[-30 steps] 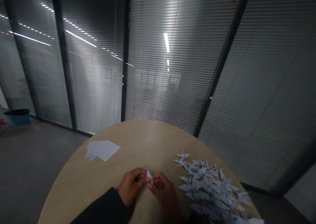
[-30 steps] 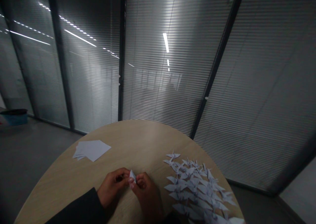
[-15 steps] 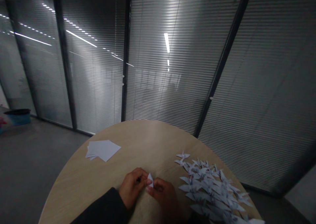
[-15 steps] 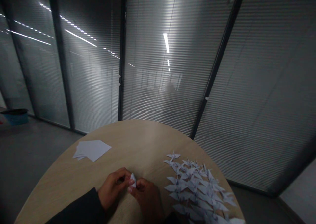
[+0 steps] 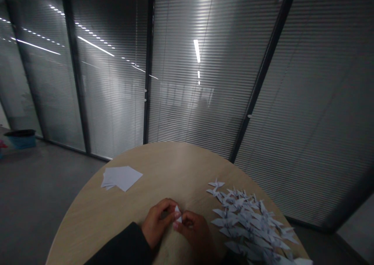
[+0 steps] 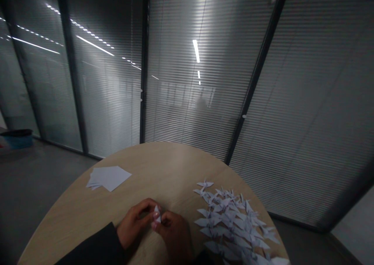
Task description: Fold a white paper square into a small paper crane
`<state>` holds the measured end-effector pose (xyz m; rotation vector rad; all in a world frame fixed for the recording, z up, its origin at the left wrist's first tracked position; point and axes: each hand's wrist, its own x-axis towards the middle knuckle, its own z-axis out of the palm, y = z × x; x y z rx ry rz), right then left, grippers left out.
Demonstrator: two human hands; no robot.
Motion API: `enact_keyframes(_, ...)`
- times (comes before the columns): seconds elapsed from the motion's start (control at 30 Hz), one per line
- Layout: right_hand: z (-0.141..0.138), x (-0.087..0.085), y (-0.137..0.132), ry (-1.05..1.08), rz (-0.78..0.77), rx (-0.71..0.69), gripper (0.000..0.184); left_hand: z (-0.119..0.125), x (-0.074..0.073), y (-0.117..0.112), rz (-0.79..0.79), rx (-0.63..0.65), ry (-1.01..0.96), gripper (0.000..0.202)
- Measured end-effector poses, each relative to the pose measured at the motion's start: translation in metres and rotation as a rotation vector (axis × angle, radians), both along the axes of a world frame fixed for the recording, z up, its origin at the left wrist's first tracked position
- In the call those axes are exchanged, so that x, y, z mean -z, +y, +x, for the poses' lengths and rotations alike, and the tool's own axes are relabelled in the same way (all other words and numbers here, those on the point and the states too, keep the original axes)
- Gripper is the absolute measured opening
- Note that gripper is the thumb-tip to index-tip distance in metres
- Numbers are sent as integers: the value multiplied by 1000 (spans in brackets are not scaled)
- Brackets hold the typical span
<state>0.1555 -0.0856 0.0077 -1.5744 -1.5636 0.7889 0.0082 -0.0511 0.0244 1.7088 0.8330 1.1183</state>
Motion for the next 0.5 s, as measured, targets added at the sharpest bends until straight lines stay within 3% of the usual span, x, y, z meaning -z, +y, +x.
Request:
enact_keyframes(0.2, -4, -1, -2, -88, 21, 60, 10, 0, 3, 3, -155, 23, -114, 13)
enact_keyframes(0.5, -2, 3, -1, -114, 44, 13, 13, 0, -3, 1, -154, -43, -122, 10)
